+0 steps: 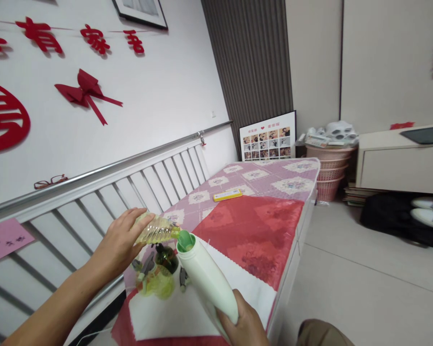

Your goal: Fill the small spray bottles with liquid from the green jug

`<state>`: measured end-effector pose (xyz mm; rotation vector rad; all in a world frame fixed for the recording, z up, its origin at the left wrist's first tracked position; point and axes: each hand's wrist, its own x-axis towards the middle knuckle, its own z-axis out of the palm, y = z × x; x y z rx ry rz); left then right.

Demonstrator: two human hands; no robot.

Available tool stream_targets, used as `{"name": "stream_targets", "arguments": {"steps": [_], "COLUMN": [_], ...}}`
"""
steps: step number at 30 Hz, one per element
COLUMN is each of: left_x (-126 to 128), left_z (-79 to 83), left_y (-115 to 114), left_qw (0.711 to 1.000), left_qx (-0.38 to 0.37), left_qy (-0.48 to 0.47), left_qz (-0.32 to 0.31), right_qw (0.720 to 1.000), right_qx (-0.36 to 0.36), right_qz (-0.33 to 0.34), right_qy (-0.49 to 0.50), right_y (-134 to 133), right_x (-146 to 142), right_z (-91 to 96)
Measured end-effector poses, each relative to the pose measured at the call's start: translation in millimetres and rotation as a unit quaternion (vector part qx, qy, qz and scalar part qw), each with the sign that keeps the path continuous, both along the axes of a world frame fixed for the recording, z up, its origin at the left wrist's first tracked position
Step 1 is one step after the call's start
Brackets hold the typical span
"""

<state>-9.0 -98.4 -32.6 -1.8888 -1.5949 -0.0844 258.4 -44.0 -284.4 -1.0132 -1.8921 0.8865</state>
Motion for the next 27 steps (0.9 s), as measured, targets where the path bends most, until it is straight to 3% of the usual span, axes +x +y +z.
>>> {"name": "stream_targets", "arguments": {"steps": [27], "left_x": [3.6], "left_z": [5.4], "left_y": [-0.2], "left_qw": [0.999], "left_qx": [0.006], "left_qy": [0.042], "left_qz": [0.004], "right_qw": [1.000], "right_qx": [0.002], "right_qz": [-0.008], "right_qy": [0.017], "right_y": [0.4], "right_x": [-0.5], "right_z": [1.2]}}
